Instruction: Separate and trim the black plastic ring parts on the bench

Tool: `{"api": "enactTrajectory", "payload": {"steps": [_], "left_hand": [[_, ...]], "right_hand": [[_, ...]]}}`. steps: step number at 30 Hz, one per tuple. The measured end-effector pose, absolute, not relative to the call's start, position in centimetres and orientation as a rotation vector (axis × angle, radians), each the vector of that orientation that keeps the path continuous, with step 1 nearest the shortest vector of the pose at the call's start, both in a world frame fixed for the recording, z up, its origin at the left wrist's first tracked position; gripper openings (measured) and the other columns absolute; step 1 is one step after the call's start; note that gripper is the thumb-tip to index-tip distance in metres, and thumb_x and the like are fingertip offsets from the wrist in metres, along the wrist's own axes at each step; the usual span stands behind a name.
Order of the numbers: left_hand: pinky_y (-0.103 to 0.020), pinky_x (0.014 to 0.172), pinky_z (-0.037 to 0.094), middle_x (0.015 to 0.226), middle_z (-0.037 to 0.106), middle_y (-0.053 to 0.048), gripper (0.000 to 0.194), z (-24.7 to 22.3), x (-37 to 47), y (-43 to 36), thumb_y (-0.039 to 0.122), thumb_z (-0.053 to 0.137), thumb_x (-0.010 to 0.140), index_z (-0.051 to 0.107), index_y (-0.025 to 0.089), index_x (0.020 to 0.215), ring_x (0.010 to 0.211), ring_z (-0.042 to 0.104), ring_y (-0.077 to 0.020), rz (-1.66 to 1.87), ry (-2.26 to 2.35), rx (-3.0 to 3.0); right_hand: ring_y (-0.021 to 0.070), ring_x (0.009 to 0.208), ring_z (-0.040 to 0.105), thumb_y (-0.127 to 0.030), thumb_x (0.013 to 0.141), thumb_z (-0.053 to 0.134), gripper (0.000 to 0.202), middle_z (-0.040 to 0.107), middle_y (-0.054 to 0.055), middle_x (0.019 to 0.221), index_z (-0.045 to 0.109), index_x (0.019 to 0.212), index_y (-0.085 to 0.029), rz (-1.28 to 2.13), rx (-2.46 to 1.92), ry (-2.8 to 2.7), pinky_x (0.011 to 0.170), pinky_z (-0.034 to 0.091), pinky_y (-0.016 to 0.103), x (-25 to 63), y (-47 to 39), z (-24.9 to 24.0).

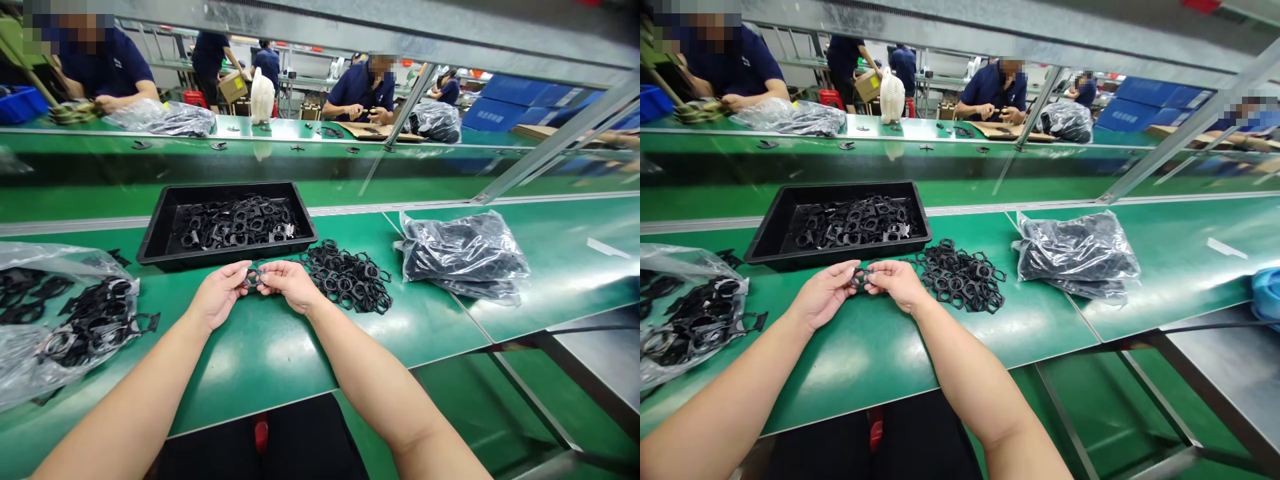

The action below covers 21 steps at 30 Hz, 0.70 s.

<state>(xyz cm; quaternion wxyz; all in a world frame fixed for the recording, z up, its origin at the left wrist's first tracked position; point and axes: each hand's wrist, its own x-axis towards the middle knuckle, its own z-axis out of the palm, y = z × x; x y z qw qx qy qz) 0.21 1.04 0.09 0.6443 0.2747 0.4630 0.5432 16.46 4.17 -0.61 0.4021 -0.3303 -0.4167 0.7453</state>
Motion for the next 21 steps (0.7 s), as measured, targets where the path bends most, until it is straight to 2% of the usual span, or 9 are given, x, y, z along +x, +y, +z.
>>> {"api": "enactTrajectory", "payload": {"steps": [6, 11, 15, 18, 21], "left_hand": [[-0.018, 0.055, 0.044, 0.071, 0.068, -0.001, 0.034, -0.34, 0.11, 1.38, 0.018, 0.082, 0.054, 0.067, 0.014, 0.084, 0.059, 0.058, -0.0074, 1.356, 1.087, 0.599], [-0.021, 0.059, 0.046, 0.073, 0.068, -0.001, 0.033, -0.12, 0.04, 1.33, 0.022, 0.081, 0.057, 0.067, 0.014, 0.086, 0.064, 0.06, -0.0093, 1.344, 1.065, 0.598], [-0.022, 0.061, 0.046, 0.084, 0.07, -0.002, 0.037, -0.08, 0.0, 1.27, 0.022, 0.081, 0.057, 0.067, 0.016, 0.09, 0.068, 0.061, -0.0103, 1.321, 1.115, 0.693], [-0.024, 0.069, 0.047, 0.091, 0.07, -0.005, 0.033, -0.06, 0.25, 1.03, 0.028, 0.078, 0.063, 0.069, 0.015, 0.092, 0.078, 0.062, -0.0122, 1.34, 1.162, 0.816], [-0.029, 0.076, 0.048, 0.09, 0.07, -0.008, 0.03, 0.19, 0.56, 0.61, 0.036, 0.07, 0.073, 0.069, 0.013, 0.092, 0.082, 0.062, -0.0155, 1.216, 1.021, 0.864]], "right_hand": [[0.0122, 0.059, 0.067, -0.024, 0.054, 0.082, 0.045, 0.068, 0.001, 0.066, 0.064, 0.094, -0.014, 1.895, -0.803, -1.063, 0.054, 0.054, 0.02, 16.43, 4.15, -0.66], [0.0119, 0.059, 0.067, -0.027, 0.054, 0.083, 0.043, 0.069, 0.001, 0.069, 0.063, 0.089, -0.014, 1.903, -0.8, -1.054, 0.054, 0.054, 0.019, 16.53, 4.24, -0.57], [0.0114, 0.055, 0.066, -0.034, 0.056, 0.082, 0.04, 0.068, 0.0, 0.065, 0.062, 0.083, -0.013, 1.892, -0.841, -1.08, 0.049, 0.052, 0.019, 16.62, 4.23, -0.43], [0.0107, 0.052, 0.064, -0.043, 0.061, 0.078, 0.039, 0.067, 0.001, 0.062, 0.059, 0.077, -0.013, 1.881, -0.879, -1.115, 0.045, 0.05, 0.018, 16.59, 4.13, -0.3], [0.0082, 0.045, 0.058, -0.049, 0.066, 0.072, 0.039, 0.065, 0.0, 0.06, 0.056, 0.071, -0.014, 1.819, -0.919, -1.143, 0.038, 0.042, 0.016, 16.51, 4.02, -0.21]]}}
